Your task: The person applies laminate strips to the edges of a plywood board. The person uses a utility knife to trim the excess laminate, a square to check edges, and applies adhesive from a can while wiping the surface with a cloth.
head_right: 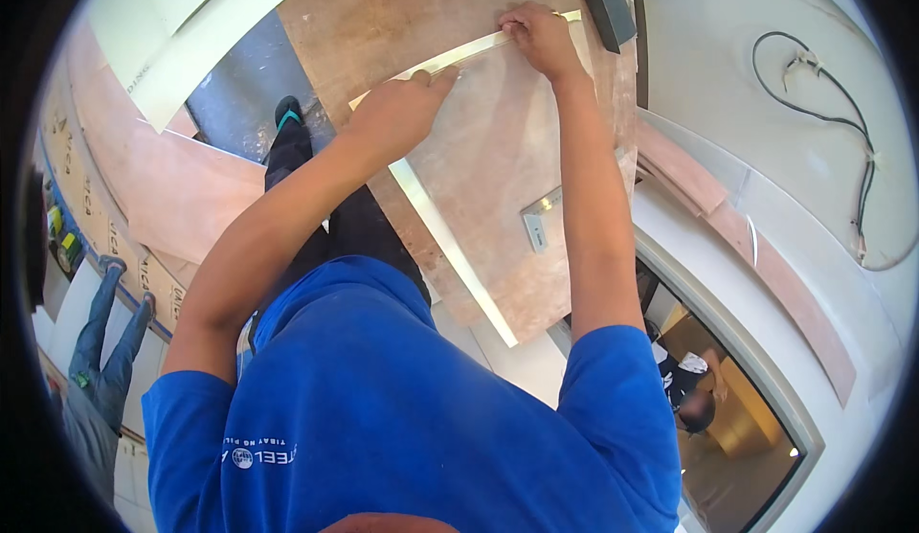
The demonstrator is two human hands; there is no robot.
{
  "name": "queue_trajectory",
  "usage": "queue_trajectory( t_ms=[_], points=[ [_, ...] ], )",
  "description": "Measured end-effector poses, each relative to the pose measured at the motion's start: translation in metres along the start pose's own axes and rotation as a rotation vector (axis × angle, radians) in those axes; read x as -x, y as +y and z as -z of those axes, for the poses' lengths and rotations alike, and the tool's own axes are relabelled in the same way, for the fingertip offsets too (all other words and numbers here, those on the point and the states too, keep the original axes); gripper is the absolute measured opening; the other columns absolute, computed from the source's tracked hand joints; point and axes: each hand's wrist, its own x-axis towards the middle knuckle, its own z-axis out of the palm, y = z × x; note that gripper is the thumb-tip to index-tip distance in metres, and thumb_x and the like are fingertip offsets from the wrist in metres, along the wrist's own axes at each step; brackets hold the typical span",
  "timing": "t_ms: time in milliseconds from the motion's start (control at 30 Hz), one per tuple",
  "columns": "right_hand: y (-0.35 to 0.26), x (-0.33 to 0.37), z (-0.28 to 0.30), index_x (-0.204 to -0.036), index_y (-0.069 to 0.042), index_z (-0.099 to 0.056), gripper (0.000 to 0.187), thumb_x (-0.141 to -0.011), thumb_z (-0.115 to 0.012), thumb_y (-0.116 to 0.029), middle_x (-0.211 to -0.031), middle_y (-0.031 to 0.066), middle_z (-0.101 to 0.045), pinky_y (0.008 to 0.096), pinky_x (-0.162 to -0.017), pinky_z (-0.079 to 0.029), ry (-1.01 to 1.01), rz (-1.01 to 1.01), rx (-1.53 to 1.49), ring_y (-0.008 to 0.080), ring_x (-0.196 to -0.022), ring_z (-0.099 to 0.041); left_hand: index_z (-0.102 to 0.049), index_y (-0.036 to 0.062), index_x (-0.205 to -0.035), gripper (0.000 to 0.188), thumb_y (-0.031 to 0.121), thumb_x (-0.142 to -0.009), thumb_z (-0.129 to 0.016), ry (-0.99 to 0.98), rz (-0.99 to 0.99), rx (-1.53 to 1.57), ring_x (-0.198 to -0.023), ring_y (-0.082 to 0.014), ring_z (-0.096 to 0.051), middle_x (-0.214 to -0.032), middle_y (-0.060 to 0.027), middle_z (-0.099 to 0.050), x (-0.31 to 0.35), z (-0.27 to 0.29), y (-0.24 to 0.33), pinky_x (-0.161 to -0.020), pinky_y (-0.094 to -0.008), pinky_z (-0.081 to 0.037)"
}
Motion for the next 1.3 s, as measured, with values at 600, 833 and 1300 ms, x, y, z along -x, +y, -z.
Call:
queue_trajectory(
  t_ms=[600,833,1300],
  points=[
    [0.006,0.019,-0.057,-0.102,-0.009,-0.073,0.020,-0.086,-0.063,0.000,-0.108,0.0075,-0.070,0.0426,-0.097,-0.046,0.729,0.088,0.087,0.0308,-0.108,-0.062,-0.052,-0.0012,-0.144,0.048,0.004,-0.096,-0.050,-0.048,0.006,-0.095,-0.095,-0.0369,-0.072,-0.102,-0.0214,-0.071,-0.050,0.008,0.018,-0.078,-0.0468,-0.059],
    [0.008,0.023,-0.057,-0.095,-0.013,-0.074,0.020,-0.081,-0.062,-0.004,-0.101,0.0027,-0.069,0.0423,-0.102,-0.039,0.639,0.064,0.146,0.0253,-0.106,-0.062,-0.048,-0.0030,-0.146,0.052,0.003,-0.095,-0.052,-0.186,0.012,-0.158,-0.094,-0.0374,-0.072,-0.104,-0.0233,-0.070,-0.040,0.026,0.024,-0.078,-0.0466,-0.060],
    [0.012,0.023,-0.062,-0.093,-0.017,-0.077,0.016,-0.083,-0.066,-0.013,-0.101,0.0007,-0.067,0.0429,-0.103,-0.037,0.653,0.035,0.096,0.0231,-0.106,-0.059,-0.044,0.0075,-0.153,0.065,-0.002,-0.089,-0.053,-0.345,0.291,-0.233,-0.086,-0.0391,-0.071,-0.108,-0.0227,-0.065,0.100,0.073,-0.007,-0.070,-0.0493,-0.058]
  ],
)
